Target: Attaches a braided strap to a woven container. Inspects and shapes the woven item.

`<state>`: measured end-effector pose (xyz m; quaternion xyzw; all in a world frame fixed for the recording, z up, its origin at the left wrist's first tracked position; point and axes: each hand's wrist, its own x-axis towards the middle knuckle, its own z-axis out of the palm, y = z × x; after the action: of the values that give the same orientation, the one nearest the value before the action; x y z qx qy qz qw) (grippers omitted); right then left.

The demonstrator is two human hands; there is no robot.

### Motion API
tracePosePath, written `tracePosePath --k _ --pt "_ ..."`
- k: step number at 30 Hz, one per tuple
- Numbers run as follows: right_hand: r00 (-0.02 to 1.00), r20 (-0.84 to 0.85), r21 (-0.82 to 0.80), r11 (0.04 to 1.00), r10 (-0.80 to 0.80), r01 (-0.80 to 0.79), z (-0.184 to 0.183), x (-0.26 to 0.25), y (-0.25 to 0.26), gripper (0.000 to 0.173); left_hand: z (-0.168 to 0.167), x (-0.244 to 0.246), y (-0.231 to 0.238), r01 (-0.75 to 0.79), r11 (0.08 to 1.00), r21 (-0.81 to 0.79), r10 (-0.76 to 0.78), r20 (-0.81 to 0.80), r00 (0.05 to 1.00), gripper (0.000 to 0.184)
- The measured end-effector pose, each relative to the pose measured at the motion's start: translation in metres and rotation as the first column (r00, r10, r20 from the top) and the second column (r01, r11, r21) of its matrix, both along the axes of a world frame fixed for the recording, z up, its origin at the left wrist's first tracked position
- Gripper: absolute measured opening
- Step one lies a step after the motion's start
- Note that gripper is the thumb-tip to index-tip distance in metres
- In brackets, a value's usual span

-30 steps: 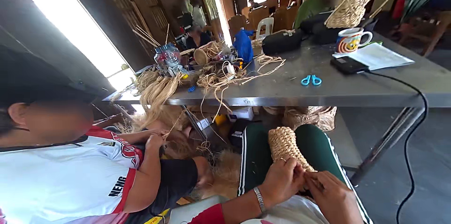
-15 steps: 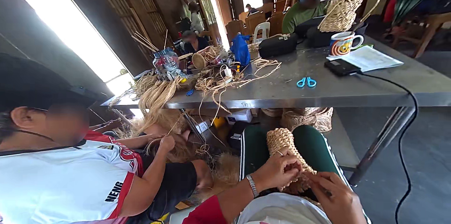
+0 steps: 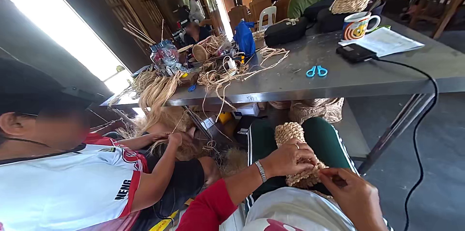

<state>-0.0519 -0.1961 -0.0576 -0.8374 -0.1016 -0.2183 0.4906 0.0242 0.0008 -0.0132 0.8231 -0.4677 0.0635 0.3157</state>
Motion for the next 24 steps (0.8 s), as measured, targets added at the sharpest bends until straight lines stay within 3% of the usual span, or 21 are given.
tracePosePath --k 5,10,17,24 --pt "0.999 0.044 -0.018 1.000 0.006 -0.005 -0.004 0.000 0.003 0.020 0.001 -0.003 0.000 0.059 0.997 -0.042 -0.062 -0.071 0.996 0.009" --pt "0.996 0.088 0.013 1.000 -0.009 0.008 -0.006 0.005 0.009 0.020 -0.002 0.000 0.003 -0.003 0.998 -0.060 -0.006 -0.164 0.986 0.011" --pt "0.992 0.118 0.031 0.998 0.043 -0.047 -0.016 0.002 0.008 0.009 -0.015 -0.003 0.005 -0.014 0.997 -0.072 0.000 -0.193 0.981 0.017" --pt "0.992 0.037 -0.017 0.992 0.124 -0.124 -0.012 -0.011 -0.006 0.023 -0.015 0.004 0.005 0.017 0.998 -0.064 -0.029 -0.187 0.982 0.017"
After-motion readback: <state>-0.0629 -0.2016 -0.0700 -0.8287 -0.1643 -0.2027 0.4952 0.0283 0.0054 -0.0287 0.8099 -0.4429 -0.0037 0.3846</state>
